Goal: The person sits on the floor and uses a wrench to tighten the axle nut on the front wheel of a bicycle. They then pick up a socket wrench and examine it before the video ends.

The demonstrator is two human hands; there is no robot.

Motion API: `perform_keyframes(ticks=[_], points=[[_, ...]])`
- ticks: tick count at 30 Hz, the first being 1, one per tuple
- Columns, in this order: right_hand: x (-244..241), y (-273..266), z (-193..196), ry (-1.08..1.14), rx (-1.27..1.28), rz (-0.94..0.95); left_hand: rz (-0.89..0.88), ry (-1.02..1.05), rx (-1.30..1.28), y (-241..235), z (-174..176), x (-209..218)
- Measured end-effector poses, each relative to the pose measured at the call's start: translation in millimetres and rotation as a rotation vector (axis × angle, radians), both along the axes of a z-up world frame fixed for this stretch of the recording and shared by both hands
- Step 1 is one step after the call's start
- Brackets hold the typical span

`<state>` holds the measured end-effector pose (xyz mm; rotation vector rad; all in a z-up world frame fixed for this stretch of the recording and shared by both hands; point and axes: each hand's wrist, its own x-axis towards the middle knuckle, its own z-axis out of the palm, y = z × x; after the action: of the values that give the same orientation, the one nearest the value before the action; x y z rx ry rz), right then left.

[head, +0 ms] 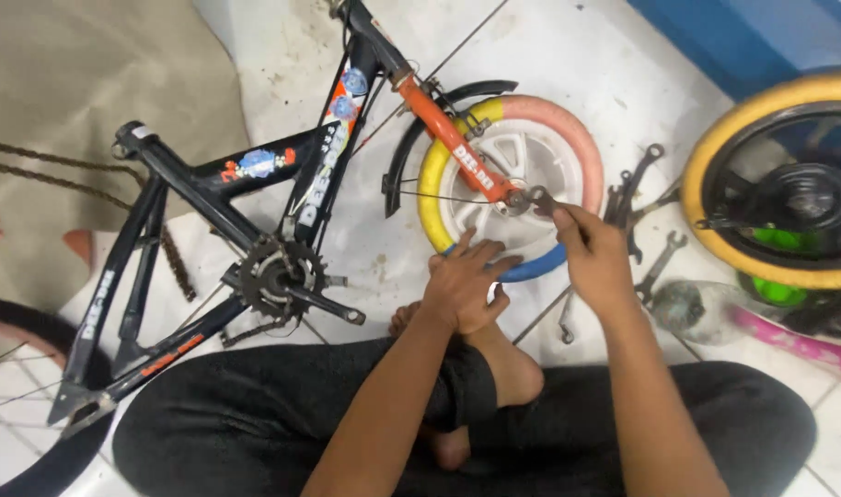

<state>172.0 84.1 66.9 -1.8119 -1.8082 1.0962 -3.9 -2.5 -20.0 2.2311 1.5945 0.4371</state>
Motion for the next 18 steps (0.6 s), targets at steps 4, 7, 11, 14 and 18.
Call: perform_keyframes(ticks=[4,7,11,14,18], points=[[-22.5,-33.6,-11.8,0.024,0.057,-0.077,-0.021,-0.039,0.035,-2.2,-2.8,-1.0],[-39.1,-36.8,-10.5,0.147,-0.017,-0.202,-0.004,-0.057,0.034,1.7,4.7,0.3],[-47.3,-27.6,-9.8,0.165,-0.066,-0.216,0.034,-0.008,0.012,0.8,2.8,2.0],[-51.1,-22.9,-14.7,0.113,-0.06,-0.202,0.041,-0.001,0.012,-0.7,1.2,3.9],[-50.3,-21.7,-14.7,0.054,0.012,-0.172,0.027,-0.009,0.056,0.1,-1.6,3.0]])
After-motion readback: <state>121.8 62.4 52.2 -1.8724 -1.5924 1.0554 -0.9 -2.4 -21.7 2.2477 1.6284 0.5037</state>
